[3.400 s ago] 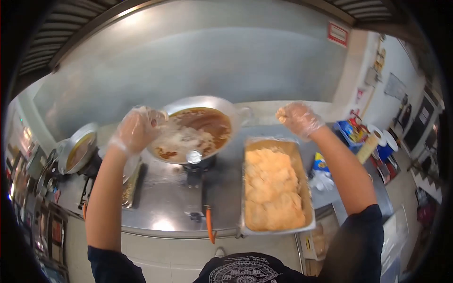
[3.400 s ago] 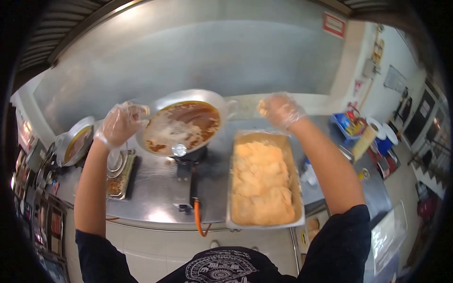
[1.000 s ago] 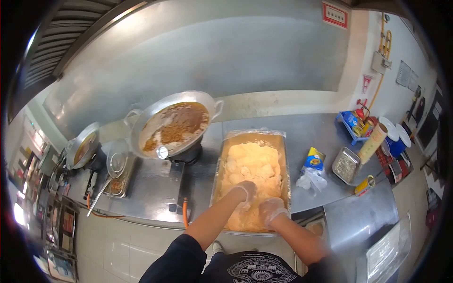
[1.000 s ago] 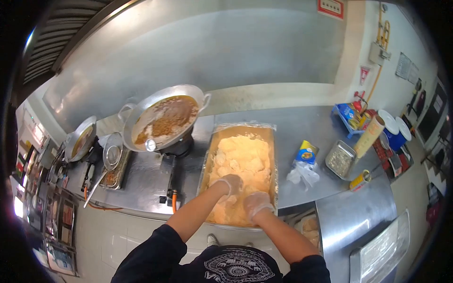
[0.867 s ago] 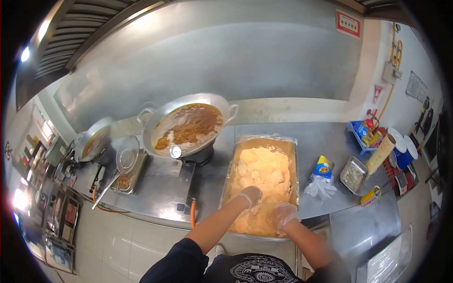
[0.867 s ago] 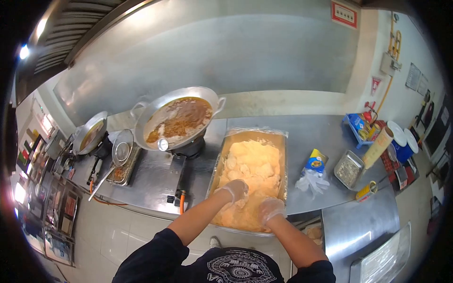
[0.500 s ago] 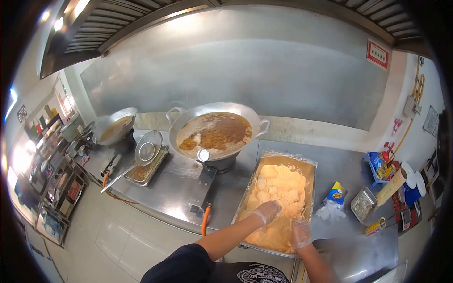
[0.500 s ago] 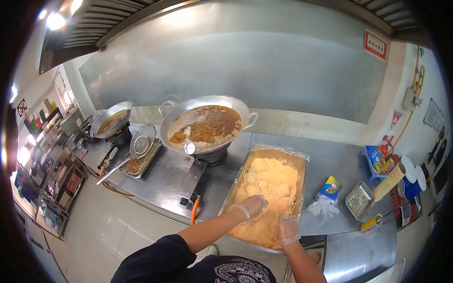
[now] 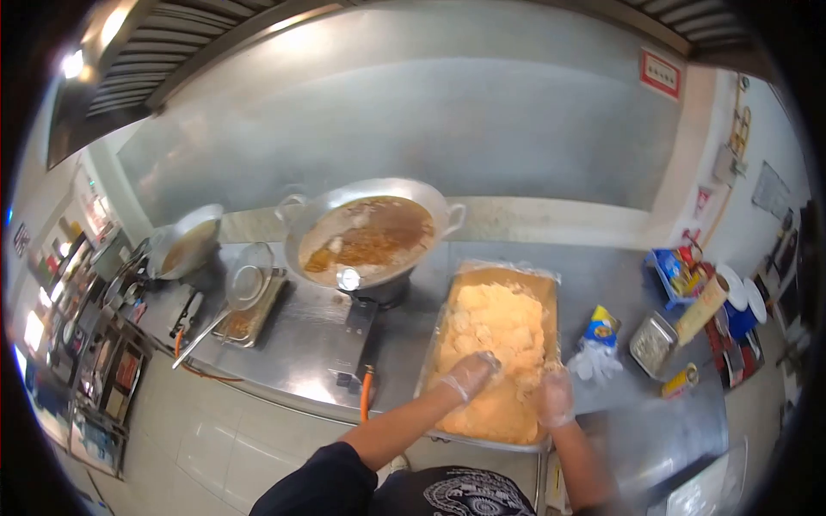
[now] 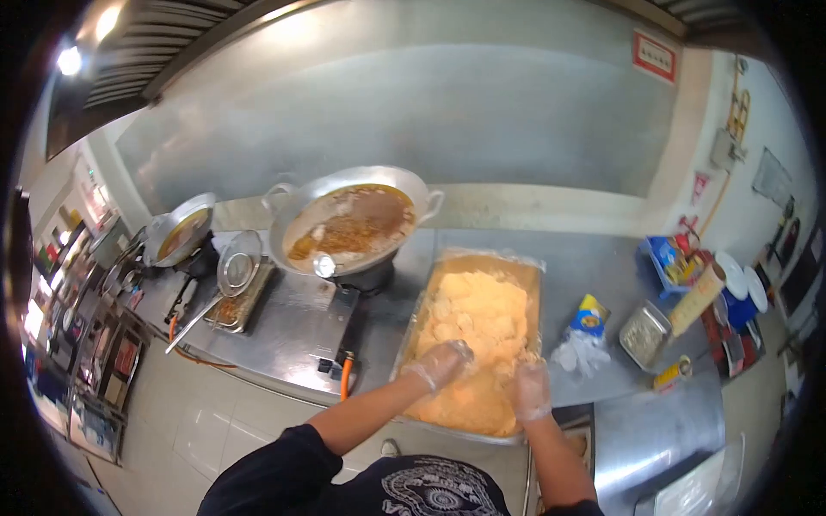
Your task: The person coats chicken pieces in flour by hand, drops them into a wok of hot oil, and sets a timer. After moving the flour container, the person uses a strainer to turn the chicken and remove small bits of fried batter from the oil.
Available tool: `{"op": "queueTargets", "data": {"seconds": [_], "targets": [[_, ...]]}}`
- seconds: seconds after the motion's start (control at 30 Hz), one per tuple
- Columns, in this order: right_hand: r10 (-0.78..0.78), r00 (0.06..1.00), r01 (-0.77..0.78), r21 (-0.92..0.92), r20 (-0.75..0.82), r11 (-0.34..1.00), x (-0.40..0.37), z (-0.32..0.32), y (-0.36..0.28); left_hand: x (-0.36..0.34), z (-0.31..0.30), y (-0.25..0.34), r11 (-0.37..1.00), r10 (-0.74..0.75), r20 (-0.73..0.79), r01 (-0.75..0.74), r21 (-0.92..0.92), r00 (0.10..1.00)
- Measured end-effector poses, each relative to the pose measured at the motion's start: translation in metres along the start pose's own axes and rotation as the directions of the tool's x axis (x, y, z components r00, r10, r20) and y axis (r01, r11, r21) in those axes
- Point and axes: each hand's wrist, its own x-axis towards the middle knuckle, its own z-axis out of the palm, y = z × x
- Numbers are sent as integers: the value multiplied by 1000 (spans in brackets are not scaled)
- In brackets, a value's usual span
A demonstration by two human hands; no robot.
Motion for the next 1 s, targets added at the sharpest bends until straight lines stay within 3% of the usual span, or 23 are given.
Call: {"op": "queueTargets", "data": {"seconds": [0.03, 0.1, 0.17, 0.27, 0.3, 0.37, 0.43, 0.53, 0.6, 0.63, 0.7, 0.87, 0.93, 1.0], "targets": [[12, 998, -10, 36, -56, 999, 2, 4, 5, 2, 8, -11, 1000, 21, 30, -21, 0, 999], [123, 992, -118, 127, -33, 985, 19, -18, 8, 7, -11, 0, 983, -172, 54, 175, -53, 984], [296, 944, -323, 230, 143, 918, 41, -64, -9, 12, -23, 3, 980, -181, 56, 185, -73, 982], [332, 937, -349, 322, 108, 880, 51, -97, -20, 20, -48, 25, 955, -233, 13, 232, -187, 972], [282, 960, -261, 366, -3, 893, 54, -100, -22, 22, -53, 30, 935, -263, -3, 254, -247, 965], [178, 960, -75, 417, -214, 906, 52, -105, -25, 30, -48, 27, 984, -164, 17, 165, -65, 986], [78, 987, -21, 375, -137, 927, 20, -74, -22, 18, -32, 21, 993, -111, 90, 108, 44, 990], [-48, 977, 86, 177, -210, 980, 37, -39, 0, 33, -33, 0, 992, -44, 101, 31, 123, 994], [133, 985, -107, 221, -107, 969, 5, -38, -13, 24, -41, 10, 992, -4, 109, -9, 124, 994], [306, 952, -291, 304, -2, 907, 4, -44, -13, 27, -44, 10, 998, -56, 140, 53, 29, 989], [468, 879, -461, 412, 89, 786, 28, -58, -9, 29, -44, 3, 997, -72, 133, 66, 51, 988], [568, 821, -478, 624, 66, 618, 45, -83, -27, 19, -31, -10, 995, -99, 77, 97, 33, 992], [553, 822, -507, 618, 135, 601, 39, -79, -30, 16, -42, -2, 994, -110, 11, 110, -15, 994], [322, 945, -326, 222, 52, 919, 22, -61, -38, 13, -42, -7, 990, -141, 6, 141, -2, 990]]}}
